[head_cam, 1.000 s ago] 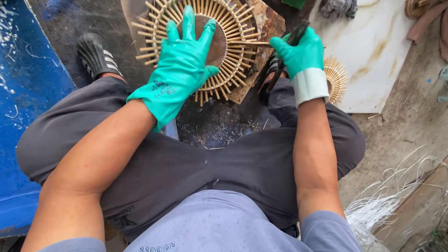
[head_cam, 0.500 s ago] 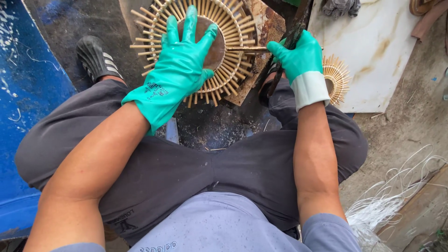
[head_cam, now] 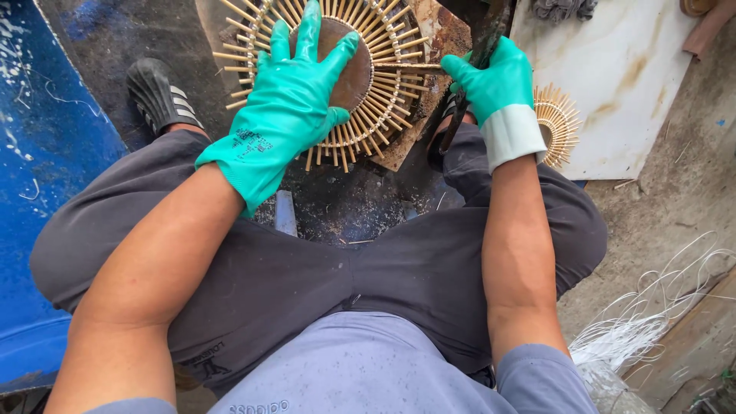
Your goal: The person uses a metal tool to trim the ends of bamboo sticks on a circular frame, rotating it by hand to reach all sides. After trimming, they apply a liquid to the center of the frame with a brush and set it aside.
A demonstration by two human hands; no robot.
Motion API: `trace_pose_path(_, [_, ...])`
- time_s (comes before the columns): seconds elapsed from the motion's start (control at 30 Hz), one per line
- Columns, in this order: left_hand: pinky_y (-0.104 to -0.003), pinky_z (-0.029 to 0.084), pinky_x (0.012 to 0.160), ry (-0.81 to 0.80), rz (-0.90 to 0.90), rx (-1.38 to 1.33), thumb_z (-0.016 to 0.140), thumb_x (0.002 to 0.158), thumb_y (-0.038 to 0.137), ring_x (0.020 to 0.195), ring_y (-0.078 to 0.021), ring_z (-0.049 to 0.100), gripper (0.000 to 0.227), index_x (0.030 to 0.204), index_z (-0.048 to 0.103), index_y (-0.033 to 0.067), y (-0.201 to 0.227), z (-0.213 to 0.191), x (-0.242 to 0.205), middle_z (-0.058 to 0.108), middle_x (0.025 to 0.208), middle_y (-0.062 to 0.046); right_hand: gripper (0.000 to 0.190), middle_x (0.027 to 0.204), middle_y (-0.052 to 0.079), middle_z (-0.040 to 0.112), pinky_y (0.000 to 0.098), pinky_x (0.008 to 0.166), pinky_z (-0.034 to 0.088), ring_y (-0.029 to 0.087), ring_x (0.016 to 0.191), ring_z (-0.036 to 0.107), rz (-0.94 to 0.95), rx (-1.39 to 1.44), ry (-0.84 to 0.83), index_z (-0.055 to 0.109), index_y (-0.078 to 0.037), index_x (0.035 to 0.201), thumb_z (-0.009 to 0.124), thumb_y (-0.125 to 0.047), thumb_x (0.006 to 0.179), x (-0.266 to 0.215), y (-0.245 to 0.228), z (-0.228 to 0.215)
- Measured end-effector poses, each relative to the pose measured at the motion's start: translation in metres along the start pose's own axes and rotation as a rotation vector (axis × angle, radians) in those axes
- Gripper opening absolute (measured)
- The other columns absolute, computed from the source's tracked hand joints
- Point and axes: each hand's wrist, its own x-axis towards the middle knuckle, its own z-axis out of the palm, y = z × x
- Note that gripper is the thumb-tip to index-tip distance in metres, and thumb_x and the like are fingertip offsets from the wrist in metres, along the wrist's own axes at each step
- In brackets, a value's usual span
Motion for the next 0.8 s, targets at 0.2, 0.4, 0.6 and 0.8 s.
trace_pose_path(0.2, [-0.062,0.051,0.097,0.08,0.004,-0.06,0.091,0.071,0.044,0.134,-0.0558,0.042,0.103,0.158,0.038,0.0301,-0.004,-0.013,-0.016,0.018,0.164,-0.025,0.028,0.091,0.011,0.074,0.0317,0.06,0.061,0.016,0.068,0.071,0.013,0.397,0.175,0.064,0.004,0.109,0.084,-0.009,0.095,0.026,0.034,-0.013])
trace_pose_path(0.4, [-0.057,0.054,0.089,0.029,-0.097,-0.231,0.084,0.082,0.034,0.12,-0.0507,0.055,0.093,0.158,0.033,0.0172,-0.023,-0.001,-0.024,0.028,0.161,-0.026,0.051,0.092,0.02,0.073,0.0483,0.075,0.056,0.035,0.08,0.069,-0.065,-0.411,0.466,0.067,0.003,0.1,0.091,-0.038,0.084,0.069,0.131,0.027])
trace_pose_path(0.6, [-0.058,0.053,0.09,-0.024,-0.198,-0.392,0.079,0.086,0.032,0.114,-0.0477,0.06,0.083,0.154,0.035,0.0157,-0.026,-0.007,-0.031,0.039,0.152,-0.025,0.044,0.104,0.024,0.071,0.0542,0.083,0.052,0.046,0.095,0.065,0.094,-0.74,0.122,0.07,-0.005,0.097,0.078,-0.048,0.092,0.034,0.087,0.059])
trace_pose_path(0.8, [-0.056,0.056,0.085,0.013,-0.194,-0.407,0.076,0.092,0.033,0.106,-0.0421,0.067,0.075,0.154,0.04,0.0103,-0.026,-0.022,-0.033,0.054,0.134,-0.021,0.032,0.092,0.021,0.07,0.0531,0.072,0.053,0.044,0.083,0.066,-0.096,-0.67,0.16,0.074,-0.013,0.096,0.077,-0.044,0.09,0.046,0.071,0.048])
